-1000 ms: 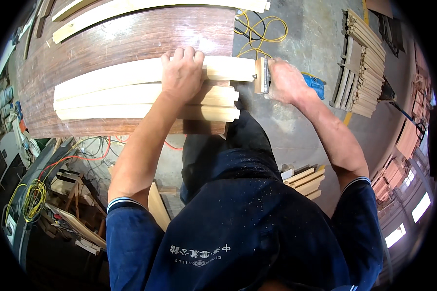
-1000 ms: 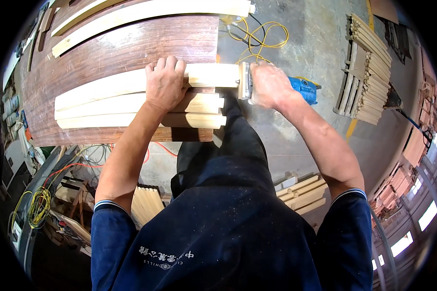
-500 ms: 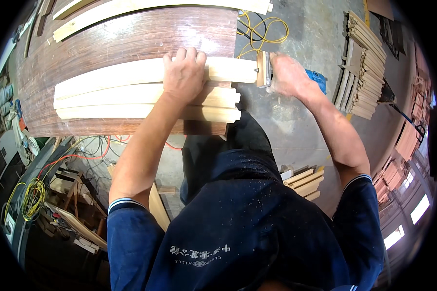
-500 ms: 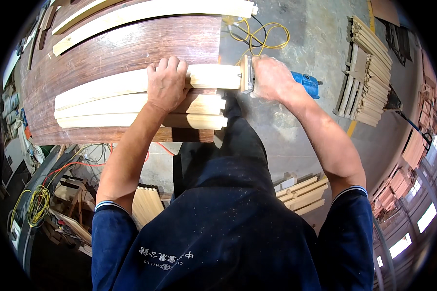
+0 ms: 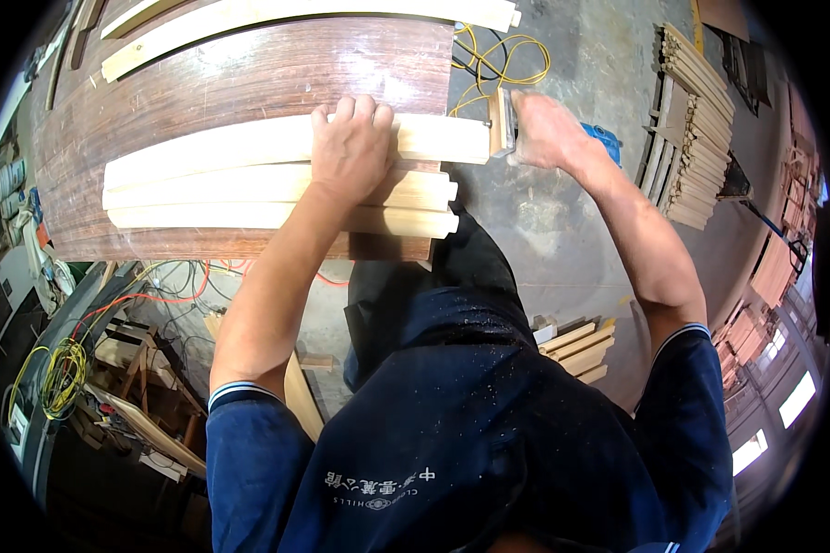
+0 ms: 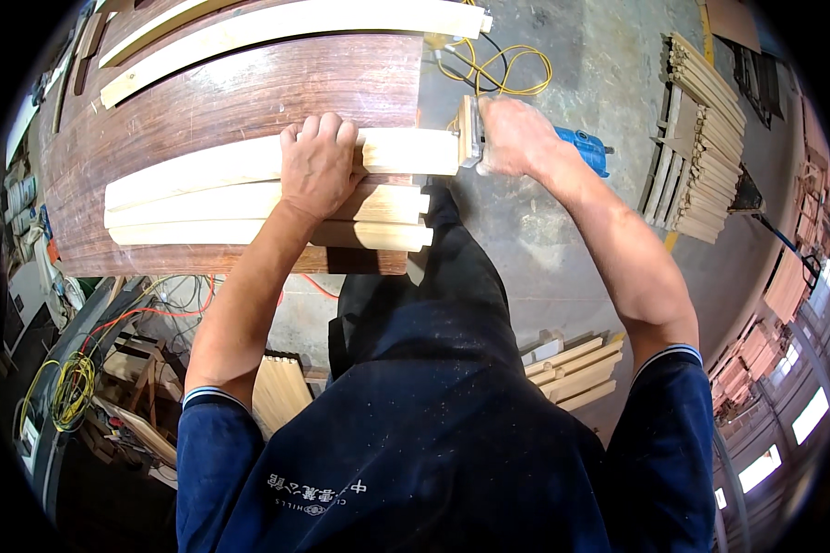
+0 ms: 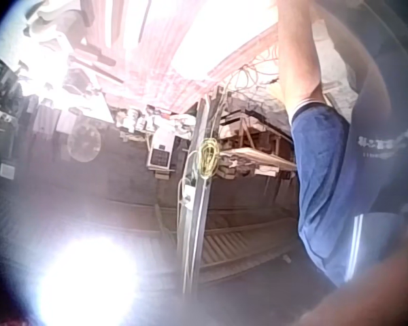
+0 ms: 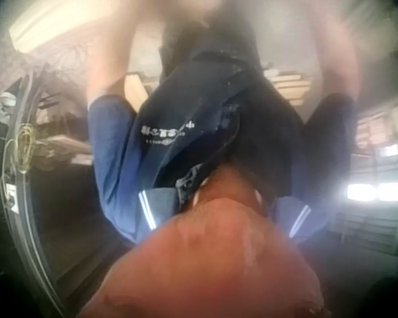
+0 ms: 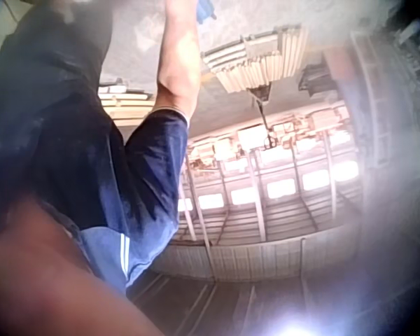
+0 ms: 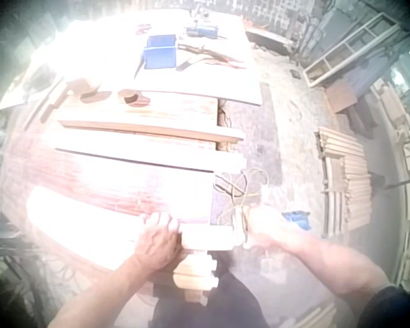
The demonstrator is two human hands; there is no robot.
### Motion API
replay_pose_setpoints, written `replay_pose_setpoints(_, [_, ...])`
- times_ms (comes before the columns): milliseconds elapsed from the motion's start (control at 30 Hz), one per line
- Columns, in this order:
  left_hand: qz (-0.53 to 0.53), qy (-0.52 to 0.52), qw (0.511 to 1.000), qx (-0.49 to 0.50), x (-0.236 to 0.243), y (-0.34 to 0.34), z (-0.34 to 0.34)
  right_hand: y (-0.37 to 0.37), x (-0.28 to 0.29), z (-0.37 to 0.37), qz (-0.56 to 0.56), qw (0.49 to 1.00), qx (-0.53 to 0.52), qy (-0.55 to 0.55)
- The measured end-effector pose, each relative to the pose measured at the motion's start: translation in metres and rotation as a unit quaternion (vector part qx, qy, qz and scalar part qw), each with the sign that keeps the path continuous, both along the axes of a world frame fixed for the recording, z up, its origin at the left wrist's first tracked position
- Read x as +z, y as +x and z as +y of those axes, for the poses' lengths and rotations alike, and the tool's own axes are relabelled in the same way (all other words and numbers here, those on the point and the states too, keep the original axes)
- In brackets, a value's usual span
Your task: The person picks up several wooden planks from a pallet, brings them to a workbench, and uses a handheld power router to edge a series of curved wood components one at a time before returning them to a pallet.
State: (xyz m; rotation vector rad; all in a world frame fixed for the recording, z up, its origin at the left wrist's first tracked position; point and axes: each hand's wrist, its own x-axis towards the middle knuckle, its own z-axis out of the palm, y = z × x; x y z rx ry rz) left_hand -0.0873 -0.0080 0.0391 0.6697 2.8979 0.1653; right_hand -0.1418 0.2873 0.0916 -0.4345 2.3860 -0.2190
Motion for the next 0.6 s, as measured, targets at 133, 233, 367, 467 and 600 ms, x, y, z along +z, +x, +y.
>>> replay_pose_setpoints(133, [-0.007,0.004,1.0,0.004,0.002,0.001,0.0,-0.001,-0.012,0.005,0.015,1.0,-0.011,-0.015])
replay_pose_setpoints(233, [-0.019,0.005,1.0,0.004,0.003,0.0,0.001,-0.002,-0.013,0.006,0.022,1.0,0.0,-0.007])
replay_pose_setpoints(367, [-0.012,0.013,1.0,0.004,0.004,0.004,-0.001,-0.007,-0.003,0.006,0.004,1.0,-0.008,-0.004])
replay_pose_setpoints(467, [0.01,0.027,1.0,-0.011,0.002,0.004,-0.003,-0.005,0.004,0.016,0.0,0.997,-0.05,-0.059])
replay_pose_setpoints(600, [-0.069,0.109,0.992,0.016,0.015,-0.013,-0.001,0.001,0.023,0.033,-0.015,0.985,-0.119,-0.124])
